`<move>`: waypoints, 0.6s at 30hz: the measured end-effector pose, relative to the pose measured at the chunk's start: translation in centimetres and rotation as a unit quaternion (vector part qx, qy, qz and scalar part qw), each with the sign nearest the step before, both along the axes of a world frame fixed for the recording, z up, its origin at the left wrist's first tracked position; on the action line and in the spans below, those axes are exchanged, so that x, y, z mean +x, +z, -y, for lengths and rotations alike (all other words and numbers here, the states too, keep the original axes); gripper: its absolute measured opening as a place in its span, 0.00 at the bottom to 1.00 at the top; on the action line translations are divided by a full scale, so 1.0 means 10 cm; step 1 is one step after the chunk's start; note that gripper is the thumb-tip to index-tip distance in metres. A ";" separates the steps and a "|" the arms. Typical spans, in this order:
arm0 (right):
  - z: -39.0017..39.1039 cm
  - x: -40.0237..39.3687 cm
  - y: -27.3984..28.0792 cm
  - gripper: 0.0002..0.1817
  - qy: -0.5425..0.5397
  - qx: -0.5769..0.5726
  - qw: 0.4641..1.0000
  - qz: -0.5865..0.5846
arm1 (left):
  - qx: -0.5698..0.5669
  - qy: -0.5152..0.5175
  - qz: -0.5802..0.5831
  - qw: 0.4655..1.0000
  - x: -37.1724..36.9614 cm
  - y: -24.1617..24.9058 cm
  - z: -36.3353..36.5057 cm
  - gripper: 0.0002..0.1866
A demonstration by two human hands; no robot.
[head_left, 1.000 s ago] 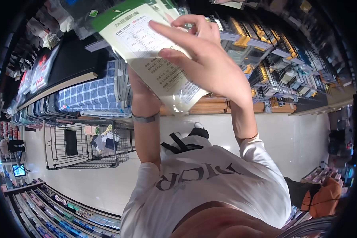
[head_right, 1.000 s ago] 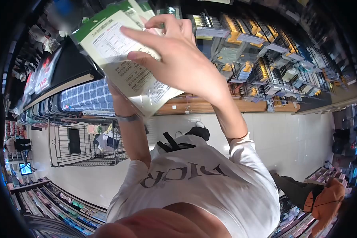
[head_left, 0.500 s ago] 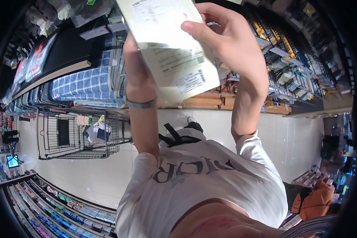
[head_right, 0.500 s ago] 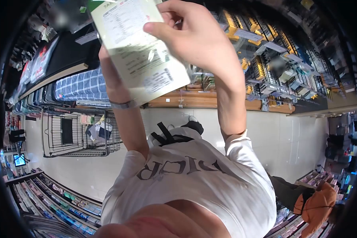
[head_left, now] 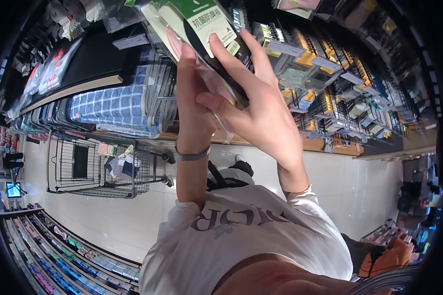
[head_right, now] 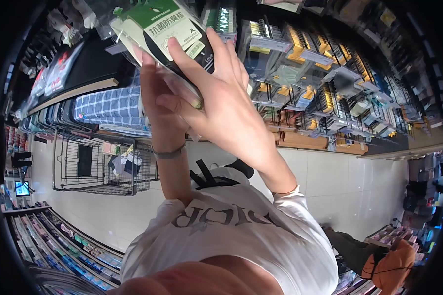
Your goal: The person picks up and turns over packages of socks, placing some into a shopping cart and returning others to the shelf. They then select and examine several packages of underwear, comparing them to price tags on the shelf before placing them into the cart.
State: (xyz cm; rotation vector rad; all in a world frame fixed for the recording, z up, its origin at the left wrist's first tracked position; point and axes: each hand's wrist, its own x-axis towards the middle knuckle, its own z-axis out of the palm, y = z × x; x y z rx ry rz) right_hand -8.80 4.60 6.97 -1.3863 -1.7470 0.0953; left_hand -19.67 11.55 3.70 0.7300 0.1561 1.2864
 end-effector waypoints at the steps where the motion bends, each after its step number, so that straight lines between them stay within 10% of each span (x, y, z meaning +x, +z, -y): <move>1: -0.03 -0.03 -0.07 0.41 -0.004 -0.020 1.000 -0.005 | -0.014 -0.010 0.039 0.999 0.00 0.01 0.00 0.29; 7: 0.03 -0.03 -0.05 0.43 -0.017 -0.032 0.999 -0.015 | 0.009 0.053 -0.110 0.993 -0.20 -0.07 0.01 0.31; 12: -0.13 0.17 -0.11 0.73 -0.020 -0.038 0.972 -0.231 | -0.006 -0.104 -0.017 0.994 -0.48 -0.26 -0.13 0.33; 18: -0.25 0.41 -0.24 0.55 0.161 -0.099 0.877 -0.441 | -0.071 -0.148 0.050 0.985 -0.44 0.01 -0.06 0.37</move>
